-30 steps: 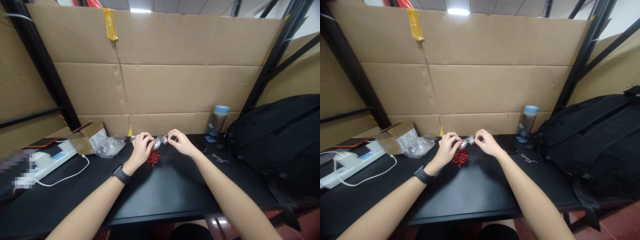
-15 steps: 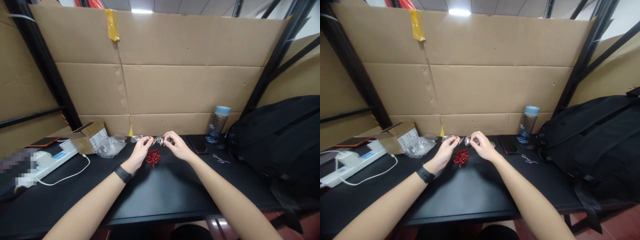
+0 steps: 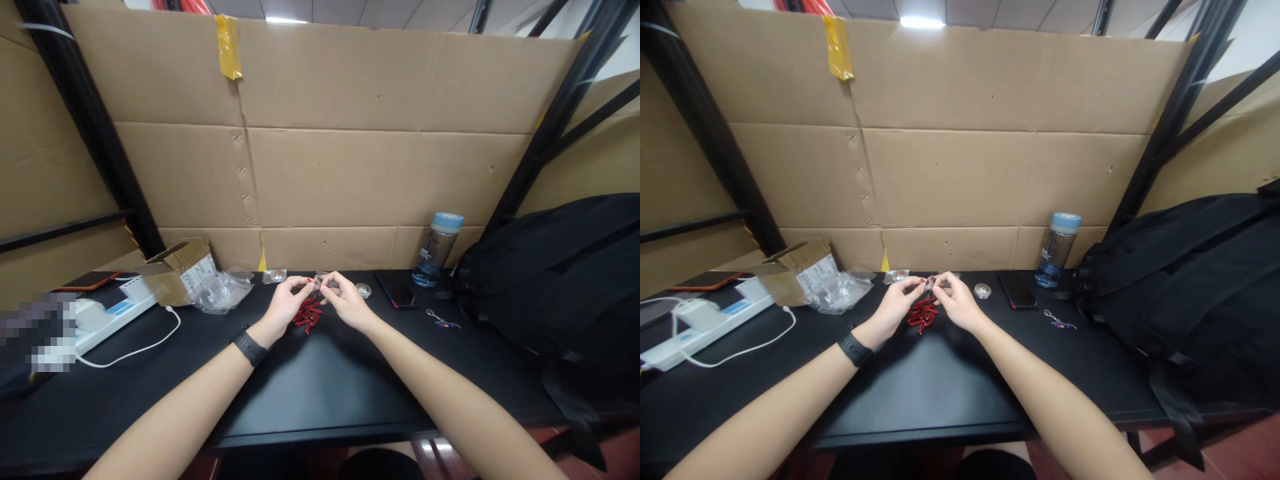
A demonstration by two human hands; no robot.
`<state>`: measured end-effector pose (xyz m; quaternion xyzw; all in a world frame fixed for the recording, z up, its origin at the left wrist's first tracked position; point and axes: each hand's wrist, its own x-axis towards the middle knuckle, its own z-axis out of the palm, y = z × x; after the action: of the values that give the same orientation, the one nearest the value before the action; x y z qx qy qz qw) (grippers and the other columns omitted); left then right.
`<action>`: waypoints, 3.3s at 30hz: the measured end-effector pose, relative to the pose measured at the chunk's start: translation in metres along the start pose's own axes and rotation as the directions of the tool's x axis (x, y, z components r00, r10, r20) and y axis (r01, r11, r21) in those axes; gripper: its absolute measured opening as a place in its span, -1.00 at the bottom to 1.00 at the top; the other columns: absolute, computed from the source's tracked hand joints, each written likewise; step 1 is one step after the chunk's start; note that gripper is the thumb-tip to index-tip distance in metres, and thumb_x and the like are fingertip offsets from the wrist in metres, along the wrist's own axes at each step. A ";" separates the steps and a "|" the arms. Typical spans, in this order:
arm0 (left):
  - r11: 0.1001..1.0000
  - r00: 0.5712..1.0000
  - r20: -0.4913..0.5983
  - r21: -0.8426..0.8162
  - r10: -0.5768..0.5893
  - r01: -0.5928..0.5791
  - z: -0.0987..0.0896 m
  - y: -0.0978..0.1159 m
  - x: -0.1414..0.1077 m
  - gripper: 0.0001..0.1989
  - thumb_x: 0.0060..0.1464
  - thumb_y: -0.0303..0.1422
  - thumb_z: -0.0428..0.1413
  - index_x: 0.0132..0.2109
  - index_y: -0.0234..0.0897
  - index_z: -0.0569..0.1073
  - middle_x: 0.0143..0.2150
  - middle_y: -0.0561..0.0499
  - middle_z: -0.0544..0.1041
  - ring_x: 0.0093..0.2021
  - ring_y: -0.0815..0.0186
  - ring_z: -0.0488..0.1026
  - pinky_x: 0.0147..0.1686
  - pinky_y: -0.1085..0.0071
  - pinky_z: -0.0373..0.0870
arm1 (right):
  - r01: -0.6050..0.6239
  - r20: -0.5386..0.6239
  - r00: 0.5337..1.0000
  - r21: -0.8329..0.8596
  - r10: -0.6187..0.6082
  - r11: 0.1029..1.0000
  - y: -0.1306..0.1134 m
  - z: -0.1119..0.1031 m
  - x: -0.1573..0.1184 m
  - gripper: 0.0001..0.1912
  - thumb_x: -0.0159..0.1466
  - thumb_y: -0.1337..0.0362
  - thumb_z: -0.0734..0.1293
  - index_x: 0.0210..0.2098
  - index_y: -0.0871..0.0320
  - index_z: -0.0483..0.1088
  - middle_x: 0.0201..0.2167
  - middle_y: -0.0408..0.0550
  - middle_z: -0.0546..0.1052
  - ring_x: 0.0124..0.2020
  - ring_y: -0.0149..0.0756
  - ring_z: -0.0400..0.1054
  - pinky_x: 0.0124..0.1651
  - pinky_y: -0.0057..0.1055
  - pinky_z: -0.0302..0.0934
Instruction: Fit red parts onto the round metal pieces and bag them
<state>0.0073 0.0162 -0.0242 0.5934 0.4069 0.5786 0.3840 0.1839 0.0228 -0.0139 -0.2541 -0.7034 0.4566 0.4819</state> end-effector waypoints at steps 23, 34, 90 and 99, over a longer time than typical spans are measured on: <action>0.953 0.988 -0.034 0.270 0.153 -0.139 -0.001 -0.009 0.003 -0.76 0.12 -0.22 0.23 -0.12 -0.24 0.59 -0.10 -0.09 0.61 -0.06 0.16 0.51 0.05 0.20 0.38 | -0.308 -0.038 0.916 0.567 0.398 0.764 0.000 -0.004 0.002 -0.51 0.19 0.27 0.50 0.11 0.02 0.44 -0.11 -0.01 0.60 -0.26 -0.27 0.57 -0.21 -0.40 0.41; 0.661 0.965 0.187 0.703 0.182 -0.261 -0.020 -0.011 0.008 -0.72 0.18 -0.24 0.14 0.03 -0.10 0.47 0.07 -0.05 0.52 0.12 0.08 0.41 0.16 0.05 0.27 | -0.131 -0.277 0.956 -0.122 0.093 0.984 -0.003 -0.052 0.012 -0.50 0.11 0.25 0.50 0.06 0.06 0.48 -0.09 -0.02 0.56 -0.27 -0.29 0.49 -0.18 -0.32 0.39; 0.680 0.701 0.708 0.473 0.086 -0.561 0.006 -0.009 0.002 -0.73 0.26 -0.12 0.09 0.05 0.19 0.58 0.21 -0.01 0.50 0.21 0.07 0.38 0.14 0.18 0.05 | -0.020 0.152 0.913 -0.911 0.379 0.412 -0.022 -0.083 0.000 -0.73 -0.07 0.23 0.58 -0.36 0.07 0.56 -0.39 -0.10 0.60 -0.37 -0.24 0.46 -0.35 -0.43 0.21; 0.659 0.663 0.746 0.469 0.060 -0.587 0.006 -0.007 0.000 -0.70 0.28 -0.12 0.08 0.10 0.18 0.55 0.25 -0.02 0.47 0.24 0.06 0.36 0.16 0.15 0.02 | 0.027 0.227 0.913 -0.862 0.339 0.505 -0.016 -0.075 0.002 -0.79 0.00 0.42 0.50 -0.34 0.11 0.56 -0.42 -0.12 0.60 -0.36 -0.25 0.47 -0.34 -0.46 0.19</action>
<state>0.0126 0.0191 -0.0303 0.9241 0.2973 0.1950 0.1398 0.2529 0.0471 0.0102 -0.4300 -0.8858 0.1348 0.1105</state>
